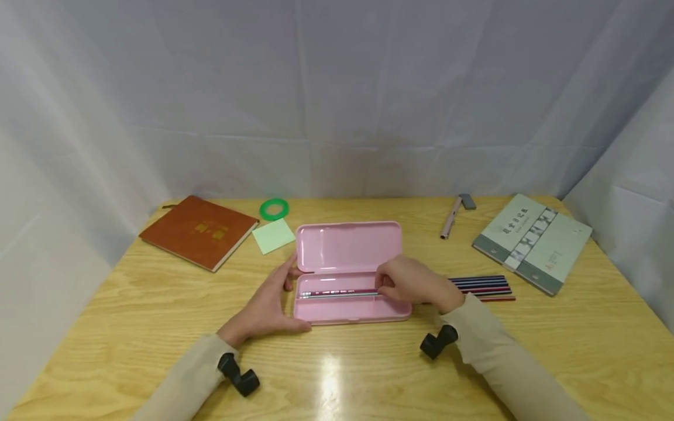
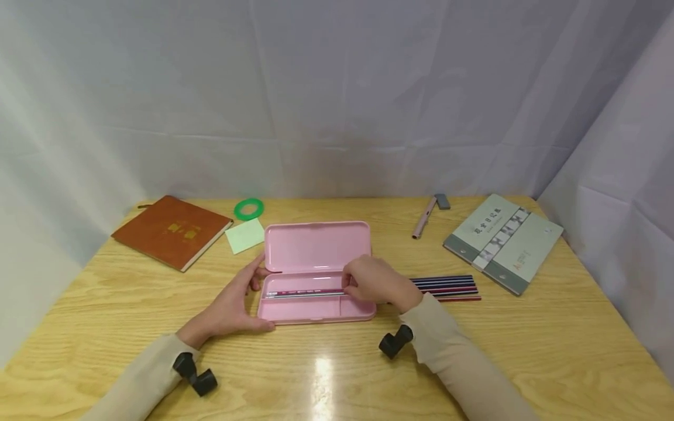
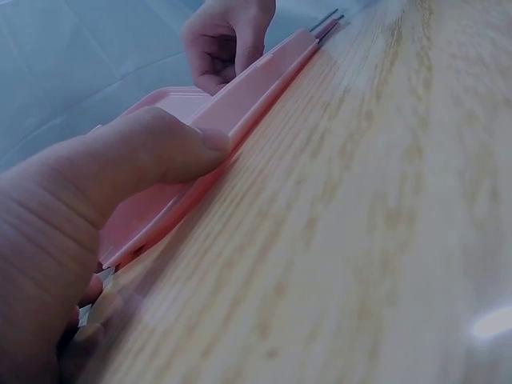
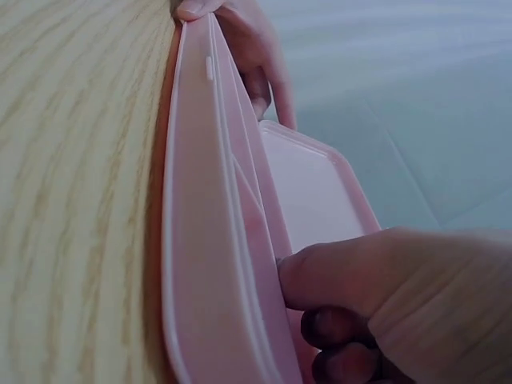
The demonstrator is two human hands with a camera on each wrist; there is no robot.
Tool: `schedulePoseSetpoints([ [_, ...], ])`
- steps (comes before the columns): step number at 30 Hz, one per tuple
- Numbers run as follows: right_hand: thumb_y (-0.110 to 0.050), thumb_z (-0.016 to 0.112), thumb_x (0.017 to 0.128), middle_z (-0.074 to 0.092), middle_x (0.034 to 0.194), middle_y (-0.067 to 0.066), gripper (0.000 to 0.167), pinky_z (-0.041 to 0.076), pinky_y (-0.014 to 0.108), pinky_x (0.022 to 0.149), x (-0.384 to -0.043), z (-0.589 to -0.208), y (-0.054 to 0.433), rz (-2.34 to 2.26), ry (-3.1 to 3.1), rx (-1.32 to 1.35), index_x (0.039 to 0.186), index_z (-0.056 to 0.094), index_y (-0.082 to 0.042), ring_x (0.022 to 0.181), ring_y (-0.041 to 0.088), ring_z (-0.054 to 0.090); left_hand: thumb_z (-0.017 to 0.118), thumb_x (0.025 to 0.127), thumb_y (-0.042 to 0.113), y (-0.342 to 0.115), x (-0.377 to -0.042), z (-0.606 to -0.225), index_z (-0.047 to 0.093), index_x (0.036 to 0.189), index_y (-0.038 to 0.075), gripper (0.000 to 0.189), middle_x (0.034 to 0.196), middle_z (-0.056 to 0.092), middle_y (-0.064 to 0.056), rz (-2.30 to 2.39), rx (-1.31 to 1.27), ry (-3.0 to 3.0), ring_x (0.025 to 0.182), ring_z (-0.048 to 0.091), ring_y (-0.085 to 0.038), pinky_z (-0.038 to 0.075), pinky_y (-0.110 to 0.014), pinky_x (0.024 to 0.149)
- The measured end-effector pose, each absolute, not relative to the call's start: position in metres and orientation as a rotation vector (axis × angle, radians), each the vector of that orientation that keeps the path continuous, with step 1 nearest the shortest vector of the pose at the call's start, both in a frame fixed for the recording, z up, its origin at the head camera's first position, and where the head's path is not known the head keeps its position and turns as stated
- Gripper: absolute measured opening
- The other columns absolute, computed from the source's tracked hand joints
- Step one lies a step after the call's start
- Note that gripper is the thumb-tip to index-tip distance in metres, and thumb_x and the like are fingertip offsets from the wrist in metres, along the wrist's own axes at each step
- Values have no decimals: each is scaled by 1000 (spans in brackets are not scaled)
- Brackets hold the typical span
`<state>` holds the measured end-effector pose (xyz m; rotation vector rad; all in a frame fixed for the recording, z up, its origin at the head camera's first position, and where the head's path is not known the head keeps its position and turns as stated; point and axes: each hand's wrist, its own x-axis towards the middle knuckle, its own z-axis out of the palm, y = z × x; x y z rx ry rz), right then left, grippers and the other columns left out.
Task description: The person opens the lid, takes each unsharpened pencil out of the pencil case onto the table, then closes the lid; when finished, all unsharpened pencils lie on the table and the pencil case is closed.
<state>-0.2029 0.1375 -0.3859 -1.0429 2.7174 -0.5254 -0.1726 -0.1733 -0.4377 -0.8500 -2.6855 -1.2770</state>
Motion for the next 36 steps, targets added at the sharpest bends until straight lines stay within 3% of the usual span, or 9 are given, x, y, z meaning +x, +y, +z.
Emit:
schedulePoseSetpoints([
  [7, -10, 63, 90, 62, 77, -1, 5, 44, 20, 60, -194, -382, 141, -513, 2819, -1044, 91, 65, -6, 63, 4, 48, 92, 50, 31, -173, -172, -439, 15, 153, 2, 132, 118, 56, -6, -1302, -853, -2678, 91, 41, -15, 38, -27, 81],
  [10, -11, 61, 93, 59, 74, -2, 6, 40, 22, 56, -187, -373, 151, -489, 2872, -996, 95, 63, -7, 60, 5, 45, 92, 51, 32, -173, -173, -439, 15, 154, 4, 132, 119, 55, -4, -1301, -845, -2689, 92, 41, -14, 38, -26, 81],
  [15, -11, 57, 95, 48, 64, -7, 6, 35, 22, 50, -174, -365, 193, -671, 2821, -919, 96, 64, -9, 53, 2, 38, 92, 51, 32, -172, -174, -439, 16, 153, 3, 130, 118, 55, -4, -1291, -847, -2679, 91, 41, -14, 38, -26, 81],
  [20, -12, 56, 97, 45, 63, -10, 8, 37, 22, 51, -156, -372, 245, -883, 2715, -873, 95, 64, -11, 52, -2, 36, 92, 50, 31, -173, -174, -437, 16, 154, 6, 131, 117, 55, -5, -1309, -842, -2681, 91, 41, -15, 37, -27, 80],
  [29, -2, 62, 90, 42, 64, -17, 13, 33, 19, 49, -125, -393, 319, -903, 2862, -858, 90, 64, -15, 56, -6, 34, 93, 52, 34, -173, -171, -435, 15, 155, 10, 131, 117, 56, -5, -1315, -849, -2676, 91, 40, -16, 37, -28, 80],
  [36, 0, 67, 85, 40, 63, -19, 17, 33, 19, 49, -116, -411, 335, -851, 2953, -771, 87, 63, -16, 55, -7, 34, 92, 52, 32, -170, -174, -435, 15, 154, 7, 131, 117, 54, -5, -1302, -856, -2691, 92, 41, -15, 37, -27, 81],
])
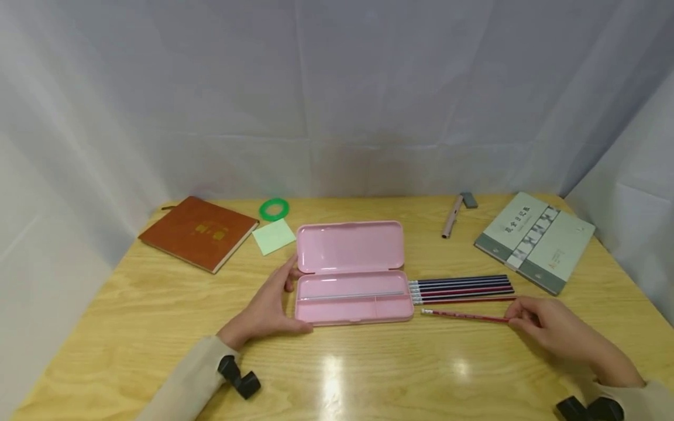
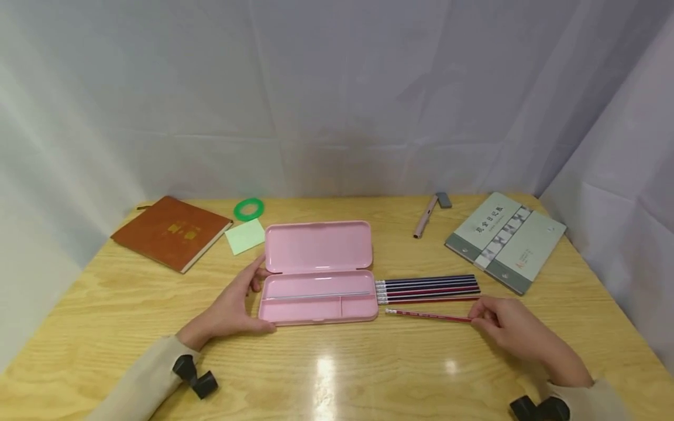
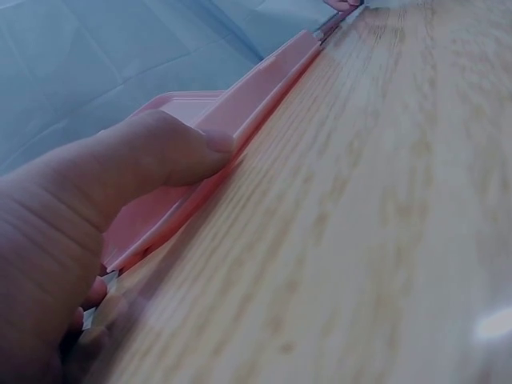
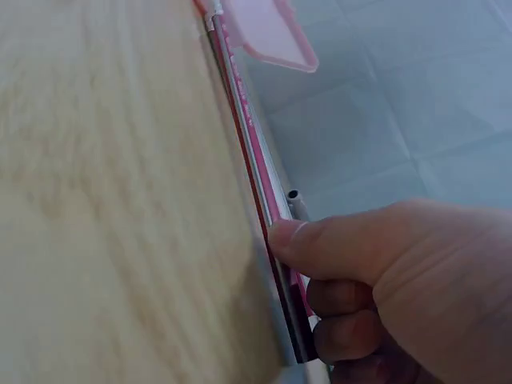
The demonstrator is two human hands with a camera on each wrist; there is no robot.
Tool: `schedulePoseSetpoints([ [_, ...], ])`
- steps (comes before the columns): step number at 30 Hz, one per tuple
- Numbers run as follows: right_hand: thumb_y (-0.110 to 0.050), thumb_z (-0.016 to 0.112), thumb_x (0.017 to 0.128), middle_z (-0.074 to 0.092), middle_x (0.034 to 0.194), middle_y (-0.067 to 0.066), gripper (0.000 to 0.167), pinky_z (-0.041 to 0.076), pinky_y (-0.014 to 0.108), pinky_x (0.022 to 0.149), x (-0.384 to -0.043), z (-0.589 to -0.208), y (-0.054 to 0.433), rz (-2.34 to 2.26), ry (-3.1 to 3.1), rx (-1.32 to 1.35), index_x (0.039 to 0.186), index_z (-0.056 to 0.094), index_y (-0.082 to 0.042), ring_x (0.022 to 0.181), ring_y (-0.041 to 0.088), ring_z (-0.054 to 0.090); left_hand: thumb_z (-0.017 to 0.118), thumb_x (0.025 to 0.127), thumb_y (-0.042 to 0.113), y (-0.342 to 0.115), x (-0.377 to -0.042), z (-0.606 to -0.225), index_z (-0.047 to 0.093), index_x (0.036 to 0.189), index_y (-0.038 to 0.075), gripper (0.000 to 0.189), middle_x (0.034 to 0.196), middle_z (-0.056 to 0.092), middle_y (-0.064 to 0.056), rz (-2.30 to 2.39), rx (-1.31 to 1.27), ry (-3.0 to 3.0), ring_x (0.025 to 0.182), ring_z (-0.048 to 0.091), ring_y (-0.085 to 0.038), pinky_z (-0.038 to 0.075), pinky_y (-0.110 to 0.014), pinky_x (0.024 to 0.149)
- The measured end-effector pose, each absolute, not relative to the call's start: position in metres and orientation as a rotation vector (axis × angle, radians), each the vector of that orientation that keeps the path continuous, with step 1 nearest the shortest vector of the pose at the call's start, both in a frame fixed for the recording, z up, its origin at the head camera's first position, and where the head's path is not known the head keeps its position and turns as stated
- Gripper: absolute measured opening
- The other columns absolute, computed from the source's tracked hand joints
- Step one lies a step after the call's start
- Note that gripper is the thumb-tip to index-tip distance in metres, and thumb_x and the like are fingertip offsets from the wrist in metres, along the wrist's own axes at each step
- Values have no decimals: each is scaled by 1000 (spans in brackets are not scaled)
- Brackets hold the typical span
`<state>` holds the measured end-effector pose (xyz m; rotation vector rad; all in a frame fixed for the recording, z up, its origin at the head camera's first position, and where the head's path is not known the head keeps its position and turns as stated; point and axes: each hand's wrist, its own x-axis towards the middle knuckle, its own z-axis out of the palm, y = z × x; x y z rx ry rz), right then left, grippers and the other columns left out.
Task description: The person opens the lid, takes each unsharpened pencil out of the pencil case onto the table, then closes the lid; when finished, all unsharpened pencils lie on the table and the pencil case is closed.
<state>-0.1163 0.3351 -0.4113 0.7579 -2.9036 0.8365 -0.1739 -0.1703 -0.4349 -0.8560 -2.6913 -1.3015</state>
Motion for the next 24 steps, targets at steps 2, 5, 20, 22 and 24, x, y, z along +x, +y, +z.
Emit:
schedulePoseSetpoints([
  [2, 1, 68, 85, 40, 62, -19, 17, 33, 19, 48, -118, -413, 334, 841, -2897, 759, 86, 63, -16, 55, -7, 34, 92, 51, 32, -170, -174, -435, 15, 154, 6, 131, 118, 54, -4, -1295, -846, -2704, 92, 41, -15, 37, -27, 82],
  [5, 2, 69, 83, 39, 63, -18, 19, 32, 19, 49, -123, -413, 326, 842, -2861, 755, 87, 61, -15, 55, -7, 33, 92, 52, 33, -170, -174, -434, 15, 154, 4, 131, 118, 55, -5, -1287, -848, -2705, 93, 41, -15, 37, -27, 82],
  [20, -5, 78, 76, 37, 63, -15, 35, 30, 18, 48, -135, -414, 283, 635, -2776, 761, 99, 52, -8, 52, -7, 29, 93, 51, 34, -172, -172, -433, 15, 153, 2, 132, 118, 56, -6, -1286, -839, -2718, 92, 41, -14, 38, -27, 82],
  [22, -4, 77, 76, 37, 63, -14, 35, 29, 19, 47, -135, -414, 283, 645, -2775, 756, 101, 52, -7, 51, -7, 28, 93, 51, 34, -171, -172, -432, 15, 153, 2, 132, 117, 56, -6, -1280, -838, -2725, 91, 41, -14, 38, -27, 82],
  [24, -4, 76, 78, 37, 62, -14, 34, 29, 19, 47, -137, -413, 281, 642, -2788, 756, 102, 52, -7, 51, -6, 28, 93, 50, 32, -172, -171, -431, 16, 153, 3, 132, 116, 56, -6, -1283, -820, -2729, 91, 42, -15, 38, -27, 82],
])
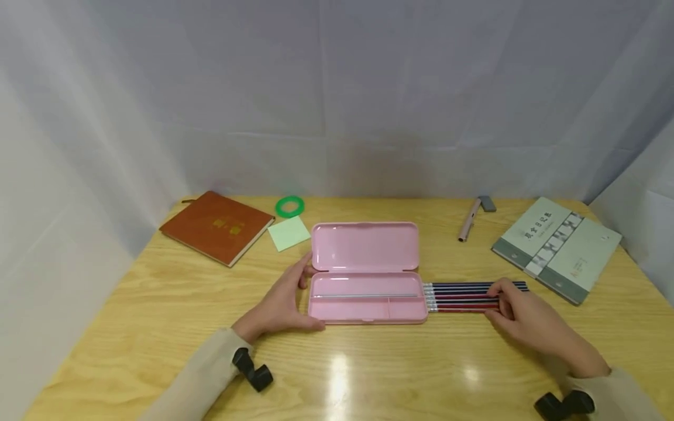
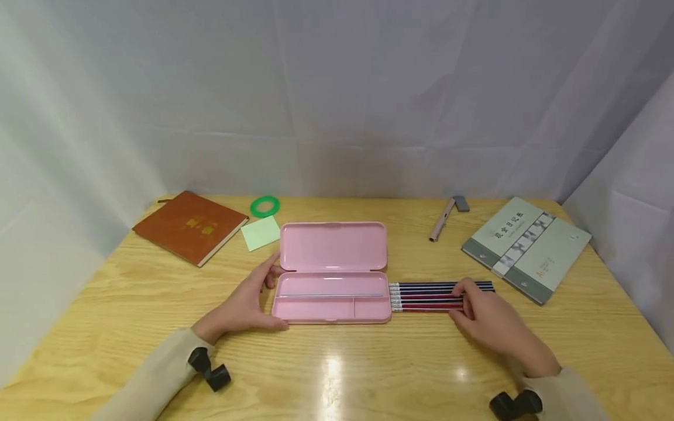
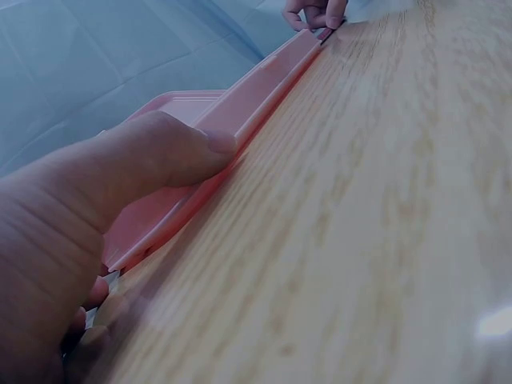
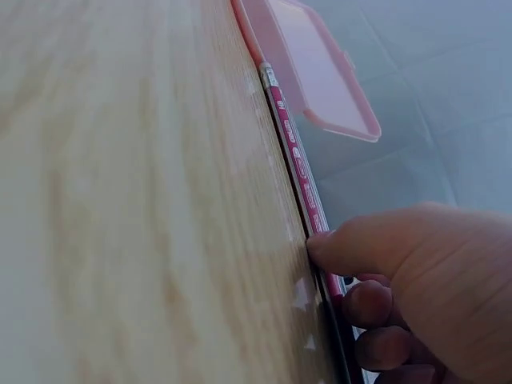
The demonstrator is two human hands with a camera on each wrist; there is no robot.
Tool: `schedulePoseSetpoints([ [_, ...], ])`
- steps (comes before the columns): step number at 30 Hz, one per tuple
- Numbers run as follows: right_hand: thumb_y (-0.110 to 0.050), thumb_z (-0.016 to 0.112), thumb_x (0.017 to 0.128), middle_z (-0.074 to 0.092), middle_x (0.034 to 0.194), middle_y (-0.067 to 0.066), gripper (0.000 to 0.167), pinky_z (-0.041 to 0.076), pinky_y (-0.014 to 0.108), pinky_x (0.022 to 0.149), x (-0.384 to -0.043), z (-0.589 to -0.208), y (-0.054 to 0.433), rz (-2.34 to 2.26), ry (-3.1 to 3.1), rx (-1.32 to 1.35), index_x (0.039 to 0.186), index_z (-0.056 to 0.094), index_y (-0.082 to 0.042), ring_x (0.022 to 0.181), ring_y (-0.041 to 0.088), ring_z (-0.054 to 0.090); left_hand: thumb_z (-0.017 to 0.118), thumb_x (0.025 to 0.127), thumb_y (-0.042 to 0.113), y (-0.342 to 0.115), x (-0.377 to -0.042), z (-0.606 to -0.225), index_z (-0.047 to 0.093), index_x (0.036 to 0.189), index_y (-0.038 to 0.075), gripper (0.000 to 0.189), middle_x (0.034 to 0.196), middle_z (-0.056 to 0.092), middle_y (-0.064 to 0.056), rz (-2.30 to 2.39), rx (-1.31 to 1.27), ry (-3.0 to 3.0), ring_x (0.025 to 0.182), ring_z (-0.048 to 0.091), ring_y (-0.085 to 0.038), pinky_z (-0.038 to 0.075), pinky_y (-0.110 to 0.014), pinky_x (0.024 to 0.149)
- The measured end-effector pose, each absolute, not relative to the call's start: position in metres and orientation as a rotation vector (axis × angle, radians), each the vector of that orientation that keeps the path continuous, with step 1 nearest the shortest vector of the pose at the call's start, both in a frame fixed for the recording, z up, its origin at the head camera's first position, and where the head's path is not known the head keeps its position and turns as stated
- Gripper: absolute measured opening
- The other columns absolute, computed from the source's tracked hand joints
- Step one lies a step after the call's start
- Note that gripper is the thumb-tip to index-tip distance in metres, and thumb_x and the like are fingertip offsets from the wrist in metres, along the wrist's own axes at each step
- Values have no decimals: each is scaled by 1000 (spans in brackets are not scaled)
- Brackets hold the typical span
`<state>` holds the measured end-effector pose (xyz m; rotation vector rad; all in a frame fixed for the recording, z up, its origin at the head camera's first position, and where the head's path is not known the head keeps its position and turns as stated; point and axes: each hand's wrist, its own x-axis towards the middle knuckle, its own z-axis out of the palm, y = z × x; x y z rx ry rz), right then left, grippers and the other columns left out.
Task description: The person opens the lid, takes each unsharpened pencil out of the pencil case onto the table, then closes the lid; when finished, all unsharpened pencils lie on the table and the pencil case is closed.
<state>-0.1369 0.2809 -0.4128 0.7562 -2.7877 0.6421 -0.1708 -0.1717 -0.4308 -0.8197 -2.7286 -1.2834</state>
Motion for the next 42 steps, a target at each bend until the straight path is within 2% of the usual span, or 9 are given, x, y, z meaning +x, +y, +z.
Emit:
schedulePoseSetpoints([
  [5, -9, 74, 82, 41, 63, -14, 30, 32, 19, 48, -143, -407, 265, 624, -2841, 770, 103, 53, -7, 51, -5, 32, 93, 51, 33, -172, -170, -430, 15, 153, 3, 132, 117, 55, -6, -1280, -819, -2734, 92, 42, -15, 39, -27, 82],
  [12, -7, 67, 87, 45, 64, -12, 15, 35, 20, 50, -165, -397, 214, 725, -2754, 865, 101, 60, -8, 53, -3, 35, 93, 50, 34, -171, -171, -432, 15, 154, 5, 133, 117, 56, -5, -1279, -830, -2728, 91, 42, -15, 38, -27, 81],
  [19, -13, 66, 89, 58, 79, -5, 6, 45, 25, 61, -180, -400, 155, 641, -2675, 1049, 93, 69, -10, 67, 5, 49, 93, 49, 32, -168, -174, -433, 15, 154, 6, 133, 118, 55, -5, -1298, -821, -2736, 92, 42, -15, 39, -28, 82],
  [23, -18, 64, 91, 60, 78, -5, 8, 49, 30, 66, -182, -404, 134, 565, -2705, 1095, 88, 69, -12, 70, 8, 54, 93, 49, 32, -170, -173, -432, 15, 154, 7, 133, 118, 55, -6, -1304, -807, -2735, 92, 42, -16, 39, -28, 82],
  [28, -18, 64, 91, 65, 81, -3, 8, 51, 34, 72, -182, -407, 128, 595, -2771, 1084, 90, 69, -11, 76, 9, 58, 92, 48, 32, -171, -172, -432, 15, 154, 7, 133, 117, 55, -6, -1280, -806, -2734, 91, 43, -15, 40, -28, 81],
  [35, -17, 64, 91, 56, 77, -7, 9, 45, 27, 67, -183, -405, 131, 632, -2838, 1120, 83, 65, -14, 73, 7, 48, 92, 49, 33, -172, -173, -433, 16, 154, 8, 132, 117, 55, -5, -1255, -814, -2735, 91, 42, -14, 39, -28, 80],
  [42, -12, 65, 91, 57, 81, -5, 3, 43, 24, 67, -184, -400, 138, 803, -2799, 1209, 93, 67, -10, 74, 7, 48, 92, 49, 34, -172, -173, -433, 16, 154, 9, 132, 118, 55, -5, -1263, -815, -2738, 91, 42, -15, 39, -28, 80],
])
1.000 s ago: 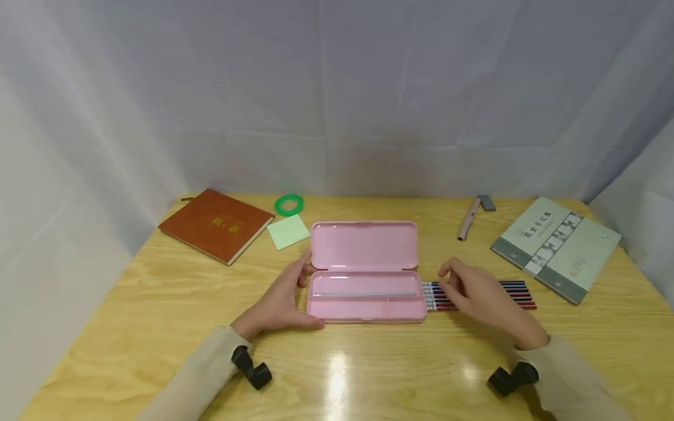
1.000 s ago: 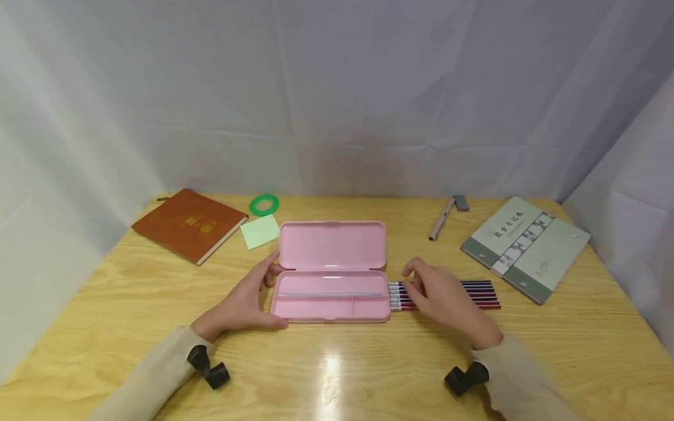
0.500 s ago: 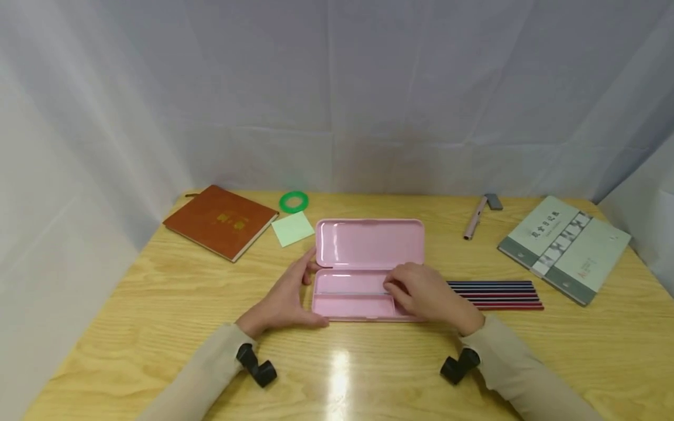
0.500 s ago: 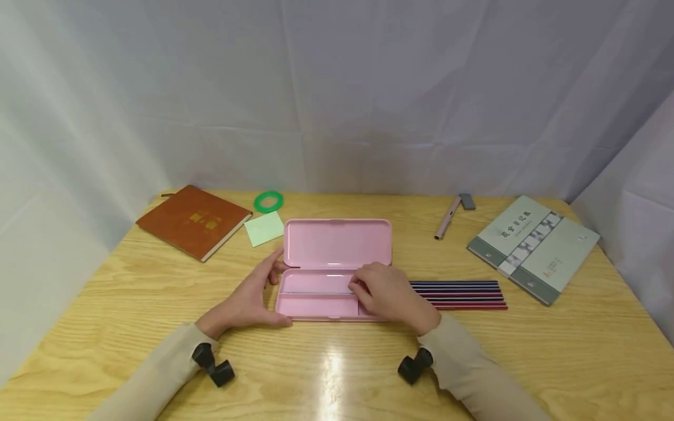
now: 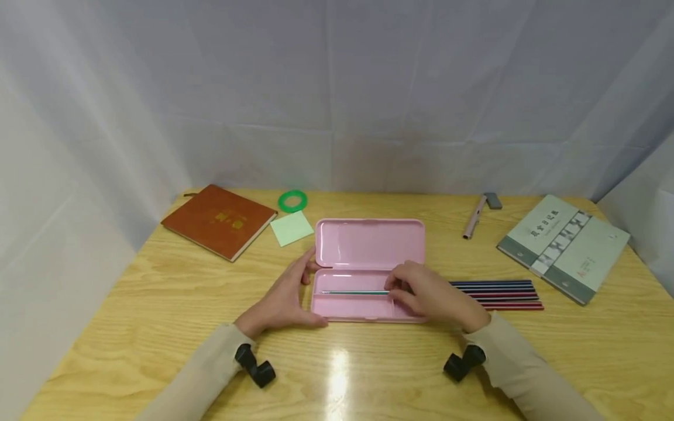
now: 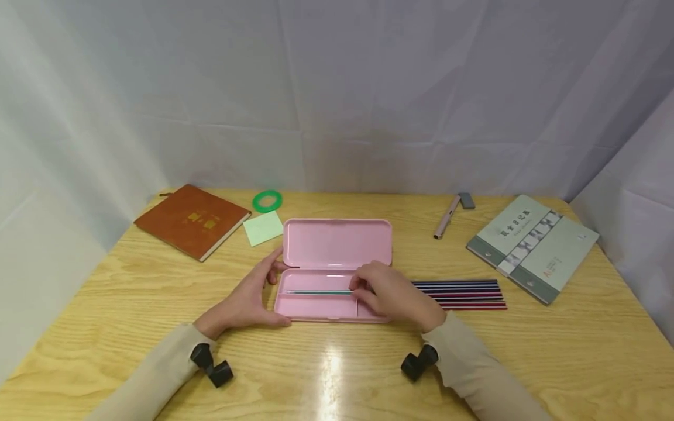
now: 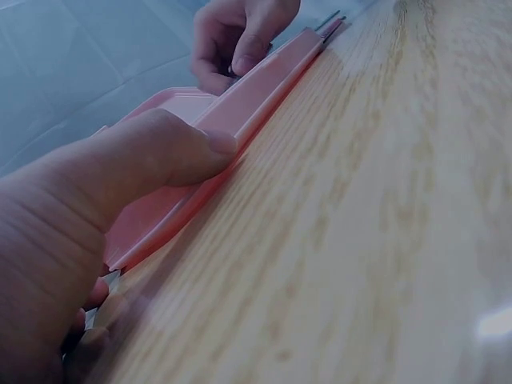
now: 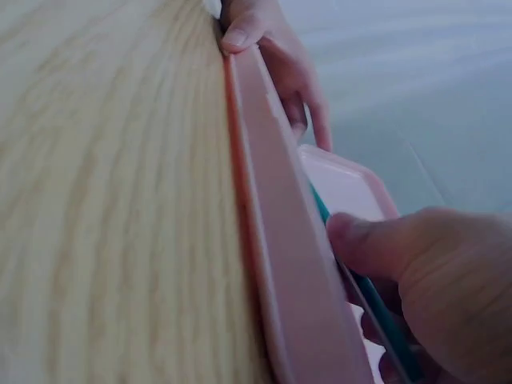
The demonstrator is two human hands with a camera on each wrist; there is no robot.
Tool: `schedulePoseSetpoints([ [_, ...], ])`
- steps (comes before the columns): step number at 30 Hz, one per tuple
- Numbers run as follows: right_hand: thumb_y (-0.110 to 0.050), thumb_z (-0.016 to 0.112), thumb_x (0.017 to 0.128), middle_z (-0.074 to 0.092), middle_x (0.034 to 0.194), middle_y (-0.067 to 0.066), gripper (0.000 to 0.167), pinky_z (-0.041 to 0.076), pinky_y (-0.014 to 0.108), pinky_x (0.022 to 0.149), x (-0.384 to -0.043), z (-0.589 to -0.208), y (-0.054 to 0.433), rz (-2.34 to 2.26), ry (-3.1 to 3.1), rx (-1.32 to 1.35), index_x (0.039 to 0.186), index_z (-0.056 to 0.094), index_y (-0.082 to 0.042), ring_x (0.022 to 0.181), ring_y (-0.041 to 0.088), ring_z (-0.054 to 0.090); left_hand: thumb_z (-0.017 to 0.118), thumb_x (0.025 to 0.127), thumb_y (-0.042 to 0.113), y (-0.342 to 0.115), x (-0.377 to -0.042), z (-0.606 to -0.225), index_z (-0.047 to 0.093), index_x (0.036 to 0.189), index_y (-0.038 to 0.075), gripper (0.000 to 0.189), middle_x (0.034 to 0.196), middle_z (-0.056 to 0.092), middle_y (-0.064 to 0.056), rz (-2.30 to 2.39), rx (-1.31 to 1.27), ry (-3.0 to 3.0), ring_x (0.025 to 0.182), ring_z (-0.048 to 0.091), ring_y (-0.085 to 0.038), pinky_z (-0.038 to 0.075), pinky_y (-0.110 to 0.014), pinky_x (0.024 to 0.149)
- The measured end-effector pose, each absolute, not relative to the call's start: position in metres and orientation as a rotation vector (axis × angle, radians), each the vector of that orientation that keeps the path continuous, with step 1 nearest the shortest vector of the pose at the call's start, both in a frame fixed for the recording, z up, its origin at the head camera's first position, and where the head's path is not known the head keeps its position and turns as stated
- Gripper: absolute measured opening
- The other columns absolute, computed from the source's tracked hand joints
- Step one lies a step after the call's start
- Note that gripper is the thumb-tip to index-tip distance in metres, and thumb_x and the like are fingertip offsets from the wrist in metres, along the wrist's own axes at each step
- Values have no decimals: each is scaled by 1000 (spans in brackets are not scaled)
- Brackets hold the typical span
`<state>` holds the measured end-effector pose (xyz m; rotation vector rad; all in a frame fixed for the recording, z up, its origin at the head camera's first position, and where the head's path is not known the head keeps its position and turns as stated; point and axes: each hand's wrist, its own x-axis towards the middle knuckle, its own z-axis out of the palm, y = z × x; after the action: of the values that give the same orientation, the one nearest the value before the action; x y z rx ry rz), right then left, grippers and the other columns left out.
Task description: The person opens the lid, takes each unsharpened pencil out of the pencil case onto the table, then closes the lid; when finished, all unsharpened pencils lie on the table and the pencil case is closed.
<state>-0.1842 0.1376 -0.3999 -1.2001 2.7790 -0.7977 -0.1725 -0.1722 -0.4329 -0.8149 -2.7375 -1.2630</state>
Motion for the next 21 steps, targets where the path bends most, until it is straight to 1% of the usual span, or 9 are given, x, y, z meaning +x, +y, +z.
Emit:
schedulePoseSetpoints([
  [4, -3, 68, 86, 59, 84, -3, 11, 45, 24, 67, -183, -395, 150, -908, 2832, -1296, 96, 69, -9, 76, 8, 50, 92, 49, 35, -172, -172, -432, 16, 154, 8, 131, 119, 55, -5, -1256, -814, -2742, 91, 42, -15, 39, -27, 80],
  [8, 1, 73, 81, 61, 87, -5, 18, 47, 27, 67, -177, -393, 179, -960, 2921, -1384, 89, 67, -14, 79, 7, 53, 92, 49, 34, -171, -172, -432, 17, 153, 8, 131, 119, 55, -5, -1260, -812, -2740, 91, 42, -15, 39, -27, 80],
  [10, -2, 72, 83, 60, 88, -7, 16, 47, 27, 67, -170, -394, 200, -959, 2967, -1365, 88, 67, -16, 80, 5, 53, 92, 49, 34, -171, -172, -432, 17, 154, 9, 131, 119, 55, -4, -1265, -812, -2740, 91, 42, -15, 39, -28, 80],
  [12, -7, 70, 86, 59, 87, -8, 9, 46, 24, 65, -162, -396, 221, -968, 3001, -1329, 88, 68, -16, 77, 3, 52, 92, 49, 34, -171, -172, -432, 17, 154, 9, 131, 119, 55, -4, -1268, -808, -2745, 92, 42, -14, 39, -28, 80],
  [14, -5, 71, 84, 57, 83, -10, 12, 44, 19, 61, -154, -399, 243, -985, 3024, -1276, 88, 69, -16, 73, -1, 49, 92, 50, 34, -171, -172, -432, 17, 154, 9, 131, 119, 54, -3, -1273, -803, -2750, 92, 42, -14, 39, -28, 81],
  [15, -3, 72, 83, 57, 82, -10, 14, 42, 16, 59, -150, -401, 252, -990, 3037, -1251, 87, 69, -16, 70, -3, 48, 92, 50, 33, -172, -172, -432, 17, 154, 8, 130, 120, 54, -3, -1275, -804, -2749, 93, 42, -14, 38, -28, 81],
  [16, 0, 73, 80, 56, 81, -11, 20, 41, 14, 58, -146, -402, 262, -996, 3045, -1220, 87, 69, -17, 69, -4, 46, 92, 50, 33, -172, -172, -432, 17, 153, 8, 130, 120, 54, -3, -1277, -804, -2748, 93, 41, -14, 39, -28, 81],
  [19, 9, 76, 70, 57, 78, -12, 33, 37, 12, 55, -135, -407, 285, -1014, 3054, -1156, 87, 69, -18, 66, -5, 44, 92, 50, 32, -171, -172, -432, 17, 153, 8, 130, 120, 54, -3, -1287, -808, -2743, 93, 41, -15, 39, -28, 81],
  [21, 10, 76, 70, 57, 78, -14, 35, 36, 12, 54, -128, -410, 298, -1019, 3053, -1112, 87, 69, -20, 64, -5, 44, 91, 50, 32, -171, -172, -432, 17, 153, 8, 129, 120, 54, -4, -1281, -821, -2739, 93, 41, -15, 39, -29, 81],
])
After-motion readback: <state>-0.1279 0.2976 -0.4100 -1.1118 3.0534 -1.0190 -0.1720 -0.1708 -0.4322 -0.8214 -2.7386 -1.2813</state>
